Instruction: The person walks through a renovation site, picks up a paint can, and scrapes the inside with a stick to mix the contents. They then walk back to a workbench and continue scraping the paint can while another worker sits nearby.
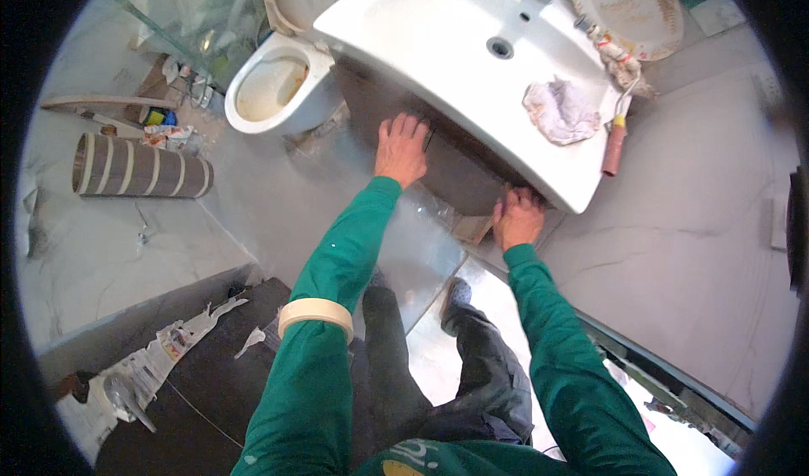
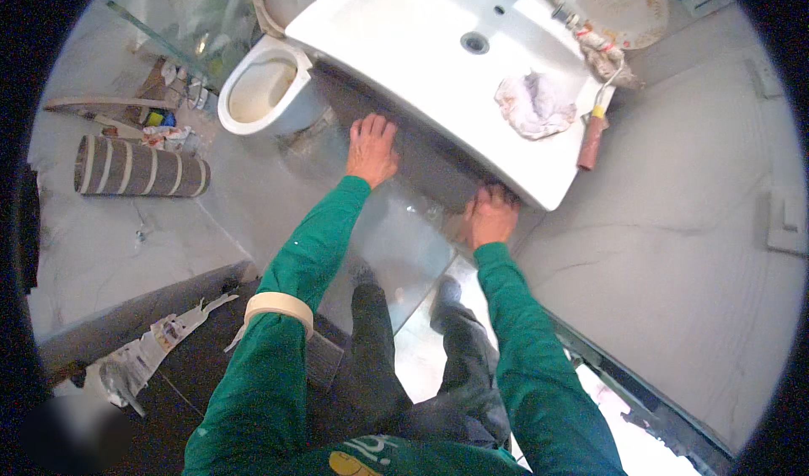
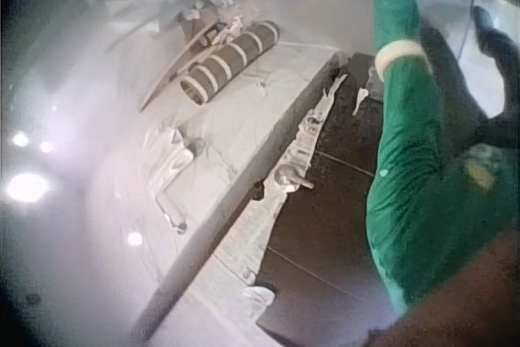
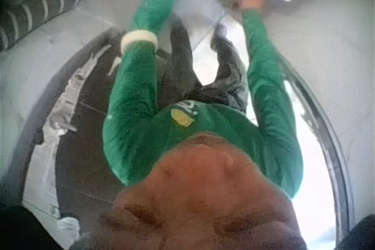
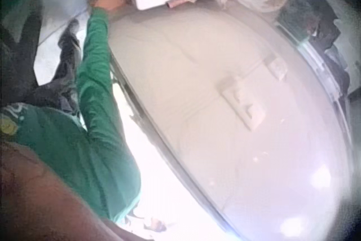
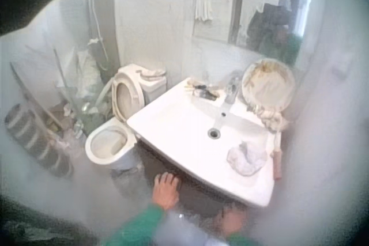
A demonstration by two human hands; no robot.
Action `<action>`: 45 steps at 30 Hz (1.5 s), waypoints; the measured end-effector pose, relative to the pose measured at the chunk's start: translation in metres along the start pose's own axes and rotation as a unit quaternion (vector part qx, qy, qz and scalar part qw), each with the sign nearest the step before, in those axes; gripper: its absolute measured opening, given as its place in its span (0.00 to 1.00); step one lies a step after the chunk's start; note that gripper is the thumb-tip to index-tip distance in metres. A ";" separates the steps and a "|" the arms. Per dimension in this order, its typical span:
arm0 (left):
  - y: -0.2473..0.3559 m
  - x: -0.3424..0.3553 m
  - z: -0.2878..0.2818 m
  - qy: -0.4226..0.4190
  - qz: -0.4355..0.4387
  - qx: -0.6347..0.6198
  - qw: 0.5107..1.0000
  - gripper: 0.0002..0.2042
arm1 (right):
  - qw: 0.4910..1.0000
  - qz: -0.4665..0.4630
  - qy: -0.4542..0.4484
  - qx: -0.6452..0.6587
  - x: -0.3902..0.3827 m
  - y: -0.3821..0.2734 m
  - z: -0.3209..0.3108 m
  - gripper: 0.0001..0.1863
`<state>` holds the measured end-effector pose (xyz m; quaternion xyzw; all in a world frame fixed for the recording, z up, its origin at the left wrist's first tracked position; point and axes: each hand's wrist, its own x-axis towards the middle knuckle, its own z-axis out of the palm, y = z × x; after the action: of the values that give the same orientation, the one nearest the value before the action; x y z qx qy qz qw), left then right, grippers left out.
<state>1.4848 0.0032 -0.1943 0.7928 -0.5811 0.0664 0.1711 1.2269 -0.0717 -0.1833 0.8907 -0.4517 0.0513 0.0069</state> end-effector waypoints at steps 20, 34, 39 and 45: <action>-0.142 -0.141 -0.028 0.225 -0.072 -0.153 0.960 0.12 | 0.989 -0.096 0.113 -0.001 -0.002 0.016 0.011 0.20; -0.259 -0.093 -0.017 0.253 -0.190 0.075 0.946 0.18 | 0.984 -0.053 0.167 -0.026 0.034 -0.103 0.034 0.24; -0.260 -0.090 -0.019 0.264 -0.189 0.073 0.943 0.19 | 0.982 0.054 0.175 0.043 0.029 -0.100 0.040 0.18; -0.253 -0.091 -0.023 0.196 -0.240 0.080 0.947 0.19 | 0.986 0.023 0.121 0.109 -0.014 -0.121 0.022 0.11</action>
<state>1.6975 0.1605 -0.2493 0.8914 -0.3214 0.2236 0.2280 1.3178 0.0097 -0.2021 0.8625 -0.4600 0.2079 -0.0363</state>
